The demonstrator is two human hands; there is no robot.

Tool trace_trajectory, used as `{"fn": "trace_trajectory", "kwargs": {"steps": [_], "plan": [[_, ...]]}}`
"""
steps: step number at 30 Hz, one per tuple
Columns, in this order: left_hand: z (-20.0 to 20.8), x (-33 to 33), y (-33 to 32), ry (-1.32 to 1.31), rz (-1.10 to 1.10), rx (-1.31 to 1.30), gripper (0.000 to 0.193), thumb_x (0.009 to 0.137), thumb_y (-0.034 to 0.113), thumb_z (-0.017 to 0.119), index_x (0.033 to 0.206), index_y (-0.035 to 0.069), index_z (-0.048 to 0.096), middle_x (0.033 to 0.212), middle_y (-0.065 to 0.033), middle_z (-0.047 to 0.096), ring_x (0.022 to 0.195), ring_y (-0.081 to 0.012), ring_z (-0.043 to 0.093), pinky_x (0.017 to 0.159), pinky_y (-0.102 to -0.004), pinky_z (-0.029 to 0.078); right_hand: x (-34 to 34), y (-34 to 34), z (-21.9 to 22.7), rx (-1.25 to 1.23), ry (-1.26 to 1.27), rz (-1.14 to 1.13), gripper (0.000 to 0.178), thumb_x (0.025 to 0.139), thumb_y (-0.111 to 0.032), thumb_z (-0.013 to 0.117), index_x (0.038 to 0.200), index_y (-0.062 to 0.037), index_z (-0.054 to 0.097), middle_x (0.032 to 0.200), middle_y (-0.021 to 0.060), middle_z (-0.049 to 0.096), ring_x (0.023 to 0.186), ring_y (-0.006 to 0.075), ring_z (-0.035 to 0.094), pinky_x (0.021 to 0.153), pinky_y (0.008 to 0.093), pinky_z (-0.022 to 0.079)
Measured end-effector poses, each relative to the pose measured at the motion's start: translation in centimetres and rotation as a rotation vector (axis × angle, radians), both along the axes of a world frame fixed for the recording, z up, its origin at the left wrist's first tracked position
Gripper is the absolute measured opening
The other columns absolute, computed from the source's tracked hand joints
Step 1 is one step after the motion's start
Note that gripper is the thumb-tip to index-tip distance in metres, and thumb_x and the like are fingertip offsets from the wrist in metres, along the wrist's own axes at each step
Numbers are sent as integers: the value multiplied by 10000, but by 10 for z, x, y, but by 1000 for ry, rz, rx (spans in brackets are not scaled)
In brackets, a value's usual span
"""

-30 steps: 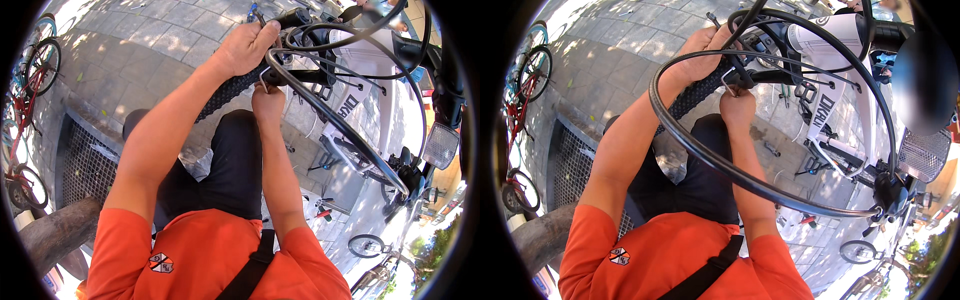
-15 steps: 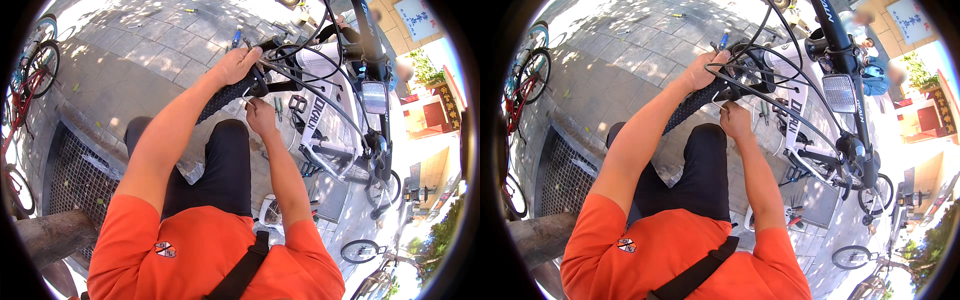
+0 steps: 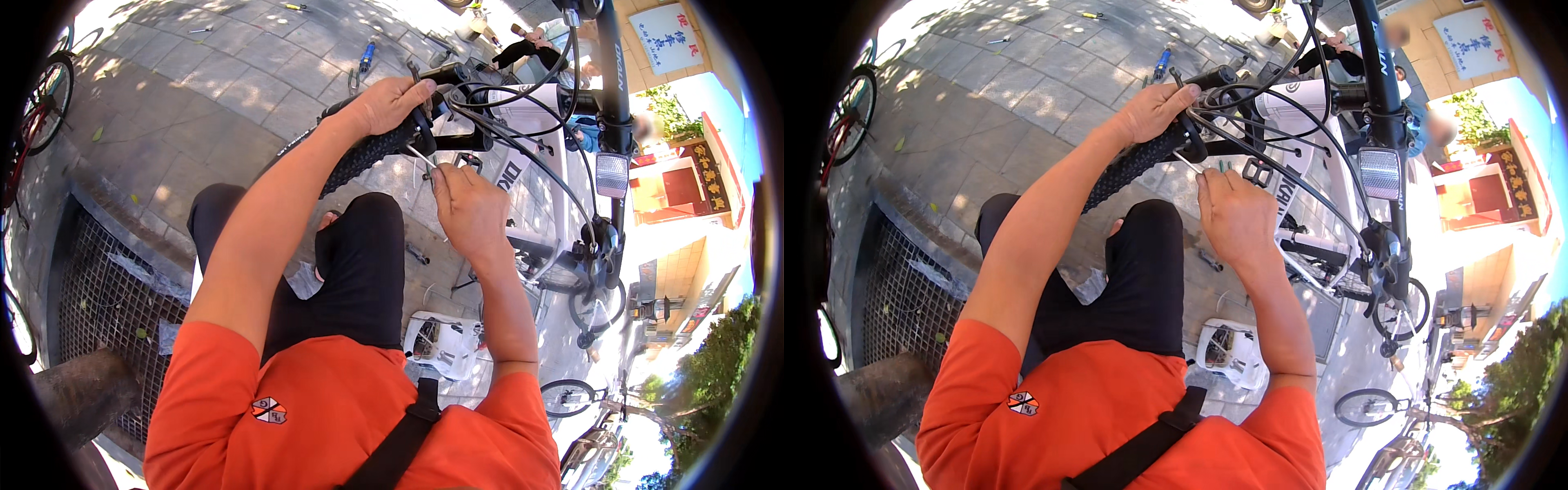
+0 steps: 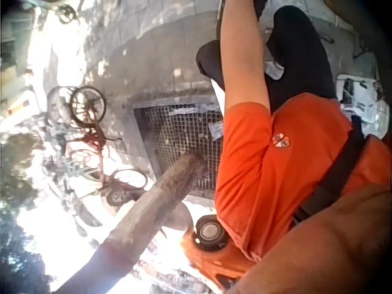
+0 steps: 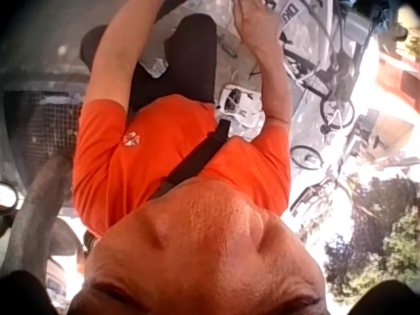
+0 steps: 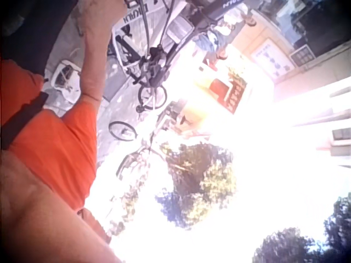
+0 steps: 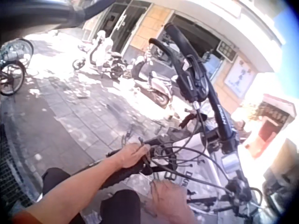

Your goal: The person uses an Allen wrench to tighten bolts on the bicycle handlebars and stem. They then attach a white plastic water bottle cage to the frame of the bicycle, securing it with the tool.

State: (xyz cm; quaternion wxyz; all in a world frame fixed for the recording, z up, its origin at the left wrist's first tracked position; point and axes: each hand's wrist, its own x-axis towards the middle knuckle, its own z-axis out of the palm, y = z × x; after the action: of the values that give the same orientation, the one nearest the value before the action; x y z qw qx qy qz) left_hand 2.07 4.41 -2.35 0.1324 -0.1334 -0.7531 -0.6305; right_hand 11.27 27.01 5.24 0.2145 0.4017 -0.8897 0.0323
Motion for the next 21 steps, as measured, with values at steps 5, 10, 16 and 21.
{"fn": "trace_trajectory", "kwargs": {"steps": [5,10,16,21], "plan": [[-1,-3,2,38,-34,26,662,1090,602,455,1001,5,728,812,-96,667,794,-189,621,772,-340,512,-3,-15,19,152,167,65,121,951,-186,701,906,-74,685,730,59,617,630,238,661,551,375,517],[-13,-16,3,64,-60,53,624,1109,550,451,965,20,745,869,-97,720,834,-189,648,819,-343,523,-9,-20,25,238,190,76,139,948,-189,700,862,-85,666,727,53,608,646,240,666,560,378,522],[-11,-14,4,50,-46,40,611,1112,542,448,965,34,754,876,-96,727,840,-195,658,833,-347,525,-11,-25,31,343,181,63,73,881,-144,696,833,-97,665,728,52,607,653,243,670,560,388,521],[-12,-15,3,31,-22,27,601,1108,543,456,954,48,760,858,-103,719,823,-209,656,822,-348,525,-12,-35,36,454,162,38,19,798,-93,672,794,-91,653,745,63,639,680,249,691,594,403,540]]}}
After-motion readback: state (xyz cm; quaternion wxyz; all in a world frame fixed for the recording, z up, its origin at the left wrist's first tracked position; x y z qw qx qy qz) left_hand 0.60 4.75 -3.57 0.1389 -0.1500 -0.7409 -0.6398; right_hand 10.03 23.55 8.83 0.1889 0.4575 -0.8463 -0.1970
